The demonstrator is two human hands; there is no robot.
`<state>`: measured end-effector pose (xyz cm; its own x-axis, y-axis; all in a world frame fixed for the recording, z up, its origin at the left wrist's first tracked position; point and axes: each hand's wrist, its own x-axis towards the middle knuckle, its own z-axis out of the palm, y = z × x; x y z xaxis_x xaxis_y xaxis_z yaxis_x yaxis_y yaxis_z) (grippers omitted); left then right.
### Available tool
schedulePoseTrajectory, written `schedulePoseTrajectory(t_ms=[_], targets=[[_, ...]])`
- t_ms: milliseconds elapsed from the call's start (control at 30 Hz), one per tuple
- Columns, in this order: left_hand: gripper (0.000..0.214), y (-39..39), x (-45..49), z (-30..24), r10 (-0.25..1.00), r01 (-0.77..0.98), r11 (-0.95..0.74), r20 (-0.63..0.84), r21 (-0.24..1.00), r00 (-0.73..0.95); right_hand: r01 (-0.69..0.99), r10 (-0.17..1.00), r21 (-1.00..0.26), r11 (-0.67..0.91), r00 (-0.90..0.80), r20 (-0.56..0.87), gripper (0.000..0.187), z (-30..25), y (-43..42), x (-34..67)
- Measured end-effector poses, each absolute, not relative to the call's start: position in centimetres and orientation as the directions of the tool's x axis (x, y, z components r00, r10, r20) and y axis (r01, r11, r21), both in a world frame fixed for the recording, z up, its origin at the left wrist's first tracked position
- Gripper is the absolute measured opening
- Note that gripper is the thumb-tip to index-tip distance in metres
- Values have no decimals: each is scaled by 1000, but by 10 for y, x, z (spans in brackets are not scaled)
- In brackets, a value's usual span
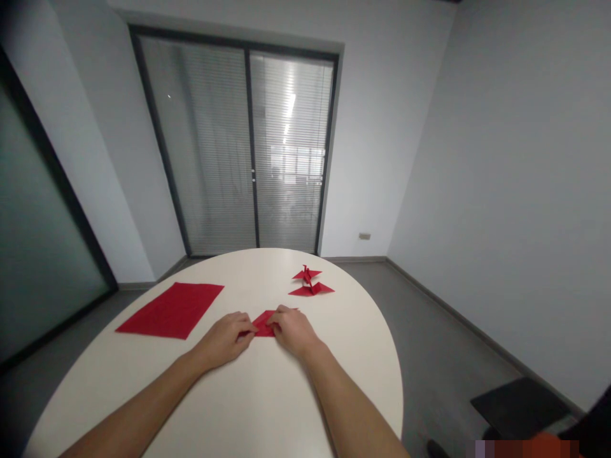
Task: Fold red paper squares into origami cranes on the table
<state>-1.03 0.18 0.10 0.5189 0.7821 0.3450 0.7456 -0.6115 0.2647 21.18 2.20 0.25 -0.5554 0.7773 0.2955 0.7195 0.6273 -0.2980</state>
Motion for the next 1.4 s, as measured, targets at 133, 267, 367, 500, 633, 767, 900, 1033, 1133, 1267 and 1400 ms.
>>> schedulePoseTrajectory(t_ms=[133, 267, 367, 500, 633, 767, 900, 1033, 1133, 1267, 1400], targets=[[18, -7, -7, 11, 726, 708, -677, 344, 202, 596, 657, 729, -316, 685, -601, 329, 33, 0, 23, 212], [22, -10, -7, 14, 654, 606, -755, 354, 251, 669, 633, 721, -346, 693, -607, 334, 25, 0, 20, 212], [26, -9, -10, 12, 636, 562, -772, 362, 296, 682, 622, 728, -381, 684, -609, 315, 26, 1, 18, 213], [42, -6, -16, 5, 646, 577, -763, 317, 292, 694, 564, 729, -472, 677, -599, 331, 36, 2, 16, 212], [45, -3, -18, 1, 643, 588, -766, 286, 262, 710, 521, 714, -503, 689, -608, 348, 43, 1, 15, 213], [40, 2, -17, -5, 639, 585, -769, 302, 258, 707, 516, 698, -487, 705, -625, 349, 57, -3, 16, 213], [39, 7, -17, -11, 654, 614, -754, 341, 232, 675, 556, 724, -489, 672, -631, 278, 64, -9, 20, 216], [37, 7, -17, -12, 670, 664, -729, 367, 164, 645, 563, 712, -473, 677, -663, 230, 57, -11, 24, 222], [35, 7, -15, -10, 703, 713, -688, 362, 132, 612, 565, 689, -428, 706, -689, 226, 42, -7, 27, 228], [30, 5, -13, -10, 757, 781, -613, 374, 120, 536, 585, 682, -362, 725, -685, 258, 28, 2, 26, 232], [29, 5, -12, -10, 775, 810, -576, 390, 113, 497, 601, 672, -305, 739, -692, 265, 21, 7, 25, 230]])
